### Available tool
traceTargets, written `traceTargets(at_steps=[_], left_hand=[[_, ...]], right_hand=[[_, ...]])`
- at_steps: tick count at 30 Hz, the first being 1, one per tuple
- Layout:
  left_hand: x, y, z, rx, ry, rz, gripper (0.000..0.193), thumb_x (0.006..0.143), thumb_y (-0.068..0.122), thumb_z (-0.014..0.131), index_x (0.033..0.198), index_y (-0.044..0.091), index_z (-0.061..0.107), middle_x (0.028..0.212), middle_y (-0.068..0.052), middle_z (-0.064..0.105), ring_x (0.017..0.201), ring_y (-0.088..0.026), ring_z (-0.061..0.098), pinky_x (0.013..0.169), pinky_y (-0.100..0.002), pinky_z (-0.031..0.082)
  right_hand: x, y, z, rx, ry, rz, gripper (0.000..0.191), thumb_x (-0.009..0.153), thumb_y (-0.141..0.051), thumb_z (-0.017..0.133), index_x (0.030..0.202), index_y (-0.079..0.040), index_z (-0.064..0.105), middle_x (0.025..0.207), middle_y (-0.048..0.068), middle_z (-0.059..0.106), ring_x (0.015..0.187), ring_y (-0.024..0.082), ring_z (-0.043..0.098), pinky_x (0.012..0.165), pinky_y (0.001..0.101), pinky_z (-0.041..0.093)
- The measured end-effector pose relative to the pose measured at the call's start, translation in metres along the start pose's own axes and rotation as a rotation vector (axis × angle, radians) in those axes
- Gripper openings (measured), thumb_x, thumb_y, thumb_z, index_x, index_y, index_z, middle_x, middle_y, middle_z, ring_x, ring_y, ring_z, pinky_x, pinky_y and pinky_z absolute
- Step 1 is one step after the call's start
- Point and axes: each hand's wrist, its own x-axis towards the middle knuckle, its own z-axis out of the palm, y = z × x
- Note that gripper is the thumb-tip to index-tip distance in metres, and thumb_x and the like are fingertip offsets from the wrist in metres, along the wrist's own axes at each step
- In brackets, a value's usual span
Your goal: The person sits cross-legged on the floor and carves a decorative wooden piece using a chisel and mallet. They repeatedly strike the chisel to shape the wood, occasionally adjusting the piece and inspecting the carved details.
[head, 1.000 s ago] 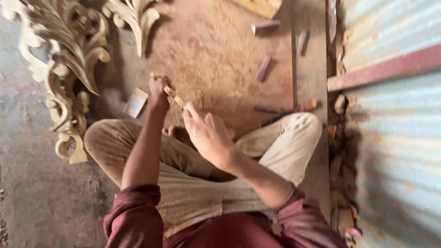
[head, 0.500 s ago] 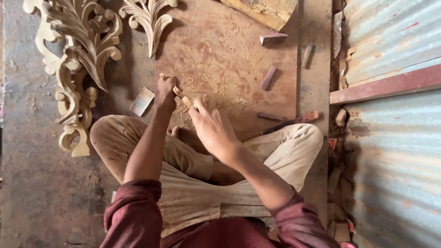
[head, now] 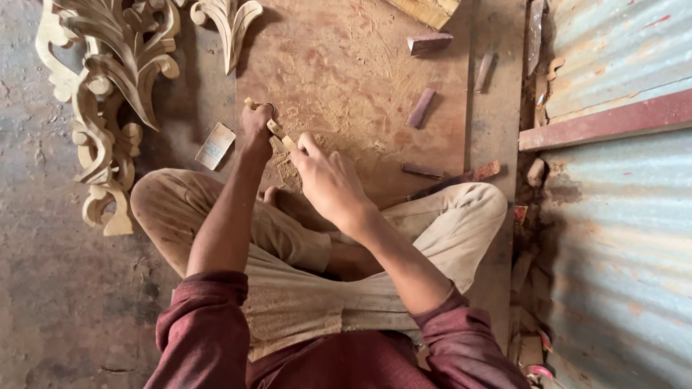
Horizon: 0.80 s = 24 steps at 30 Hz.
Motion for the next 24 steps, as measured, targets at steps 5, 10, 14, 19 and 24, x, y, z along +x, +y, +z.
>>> traceTargets(at_steps=[5, 10, 14, 19, 24], left_hand=[[-0.001, 0.001, 0.001, 0.032, -0.028, -0.005, 0.007, 0.081, 0.000, 0.054, 0.076, 0.005, 0.053, 0.063, -0.003, 0.048, 0.053, -0.019, 0.049, 0.047, -0.036, 0.041], [0.000, 0.002, 0.002, 0.028, 0.016, -0.079, 0.007, 0.080, 0.001, 0.053, 0.079, 0.007, 0.053, 0.064, -0.001, 0.052, 0.056, -0.018, 0.054, 0.048, -0.036, 0.047], [0.003, 0.001, 0.002, 0.022, 0.030, -0.082, 0.006, 0.083, 0.000, 0.054, 0.084, 0.006, 0.053, 0.066, -0.005, 0.054, 0.055, -0.019, 0.055, 0.049, -0.036, 0.048], [0.004, -0.005, -0.002, 0.014, -0.038, -0.050, 0.005, 0.083, 0.000, 0.052, 0.085, 0.005, 0.054, 0.068, -0.005, 0.053, 0.054, -0.018, 0.054, 0.049, -0.035, 0.051], [0.006, -0.006, -0.002, 0.073, -0.031, 0.009, 0.006, 0.084, 0.000, 0.051, 0.080, 0.002, 0.055, 0.067, -0.007, 0.052, 0.054, -0.019, 0.053, 0.048, -0.035, 0.044]], right_hand=[[0.001, -0.004, -0.005, -0.142, 0.226, -0.037, 0.041, 0.088, 0.005, 0.057, 0.128, 0.000, 0.061, 0.119, 0.014, 0.057, 0.055, 0.021, 0.060, 0.049, 0.0324, 0.051], [-0.001, -0.005, -0.007, 0.037, -0.064, 0.100, 0.040, 0.094, 0.009, 0.050, 0.133, 0.005, 0.057, 0.120, 0.018, 0.056, 0.048, 0.019, 0.060, 0.041, 0.0311, 0.050], [-0.001, -0.003, -0.006, -0.030, 0.037, 0.086, 0.023, 0.097, 0.004, 0.052, 0.117, 0.002, 0.063, 0.116, 0.015, 0.057, 0.056, 0.022, 0.061, 0.049, 0.0350, 0.051], [-0.001, 0.004, -0.004, 0.020, -0.001, 0.081, 0.014, 0.100, 0.001, 0.054, 0.108, 0.004, 0.066, 0.104, 0.012, 0.061, 0.050, 0.020, 0.061, 0.048, 0.0367, 0.052], [-0.019, 0.007, 0.000, -0.014, 0.191, 0.017, 0.022, 0.097, 0.000, 0.057, 0.115, -0.002, 0.070, 0.108, 0.008, 0.063, 0.057, 0.022, 0.063, 0.050, 0.0345, 0.053]])
